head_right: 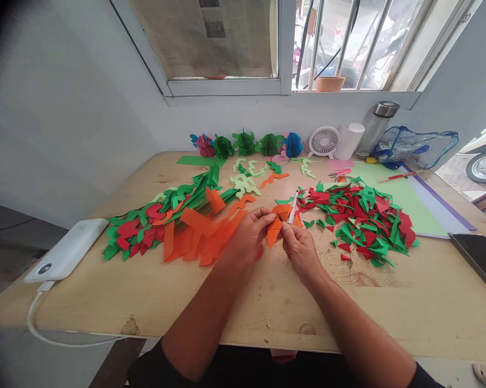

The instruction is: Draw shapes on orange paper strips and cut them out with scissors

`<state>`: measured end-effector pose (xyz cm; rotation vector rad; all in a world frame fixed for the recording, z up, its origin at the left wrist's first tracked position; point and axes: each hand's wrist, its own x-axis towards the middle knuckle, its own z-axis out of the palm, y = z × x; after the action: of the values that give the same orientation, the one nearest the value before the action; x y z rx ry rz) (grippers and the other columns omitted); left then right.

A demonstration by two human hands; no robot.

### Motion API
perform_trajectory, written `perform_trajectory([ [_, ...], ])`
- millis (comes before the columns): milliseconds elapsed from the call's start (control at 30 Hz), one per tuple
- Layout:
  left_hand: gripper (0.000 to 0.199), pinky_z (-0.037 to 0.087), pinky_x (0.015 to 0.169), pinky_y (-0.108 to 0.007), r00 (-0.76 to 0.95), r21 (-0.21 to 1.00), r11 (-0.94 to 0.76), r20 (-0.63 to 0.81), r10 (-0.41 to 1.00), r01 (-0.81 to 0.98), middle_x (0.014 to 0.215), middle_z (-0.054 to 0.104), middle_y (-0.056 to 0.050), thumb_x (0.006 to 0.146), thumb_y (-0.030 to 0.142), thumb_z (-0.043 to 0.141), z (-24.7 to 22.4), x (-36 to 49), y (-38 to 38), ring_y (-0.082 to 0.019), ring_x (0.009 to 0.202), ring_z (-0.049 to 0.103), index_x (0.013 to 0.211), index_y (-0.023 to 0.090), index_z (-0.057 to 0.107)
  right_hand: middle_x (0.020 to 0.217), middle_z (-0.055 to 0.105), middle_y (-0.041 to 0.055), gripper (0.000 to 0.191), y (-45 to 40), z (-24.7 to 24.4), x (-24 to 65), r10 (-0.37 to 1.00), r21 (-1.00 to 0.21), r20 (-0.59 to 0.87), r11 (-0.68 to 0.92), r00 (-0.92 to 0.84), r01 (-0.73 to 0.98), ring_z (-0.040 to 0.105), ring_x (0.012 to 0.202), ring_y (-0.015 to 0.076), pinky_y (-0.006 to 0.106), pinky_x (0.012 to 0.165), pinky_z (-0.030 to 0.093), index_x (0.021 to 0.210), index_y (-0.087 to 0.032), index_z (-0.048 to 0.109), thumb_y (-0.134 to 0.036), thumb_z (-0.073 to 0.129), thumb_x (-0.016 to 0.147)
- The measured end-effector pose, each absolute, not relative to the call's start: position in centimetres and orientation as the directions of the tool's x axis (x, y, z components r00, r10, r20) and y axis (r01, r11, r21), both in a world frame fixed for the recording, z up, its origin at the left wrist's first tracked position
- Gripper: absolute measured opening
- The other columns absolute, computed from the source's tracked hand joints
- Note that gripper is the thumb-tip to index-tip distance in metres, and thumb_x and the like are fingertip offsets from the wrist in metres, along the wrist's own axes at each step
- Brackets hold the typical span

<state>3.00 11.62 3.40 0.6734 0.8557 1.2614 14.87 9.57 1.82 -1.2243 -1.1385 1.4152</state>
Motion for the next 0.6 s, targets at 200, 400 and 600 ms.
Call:
perform_trajectory([
  [200,0.026,0.042,0.059,-0.023,0.078,0.827,0.197,-0.183,0.980,-0.527,0.061,0.060,0.003,0.059,0.031,0.077,3.55,2.97,11.51,-0.009,0.055,0.054,0.066,0.016,0.057,0.041,0.026,-0.0104,0.054,9.68,1.67,14.92,0.982,-0.982,-0.163,-0.170,-0.091,-0.082,0.016,0.037,0.0051,0.022,0.034,0.009,0.061,-0.022,0.043,-0.073,0.061,0.068],
  [400,0.024,0.043,0.060,-0.023,0.085,0.827,0.195,-0.178,0.980,-0.527,0.061,0.060,0.003,0.060,0.030,0.076,3.59,2.93,11.47,-0.009,0.055,0.054,0.067,0.016,0.058,0.041,0.025,-0.0106,0.054,9.63,1.66,14.97,0.983,-0.982,-0.162,-0.169,-0.090,-0.084,0.015,0.037,0.0049,0.022,0.035,0.009,0.060,-0.022,0.045,-0.073,0.061,0.068],
  [600,0.023,0.043,0.060,-0.023,0.089,0.829,0.193,-0.172,0.981,-0.525,0.057,0.059,0.003,0.061,0.030,0.076,3.51,2.94,11.52,-0.009,0.054,0.054,0.067,0.016,0.058,0.042,0.025,-0.0109,0.053,9.61,1.50,14.98,0.980,-0.979,-0.173,-0.182,-0.095,-0.095,0.014,0.037,0.0052,0.022,0.034,0.009,0.063,-0.022,0.046,-0.072,0.061,0.069],
])
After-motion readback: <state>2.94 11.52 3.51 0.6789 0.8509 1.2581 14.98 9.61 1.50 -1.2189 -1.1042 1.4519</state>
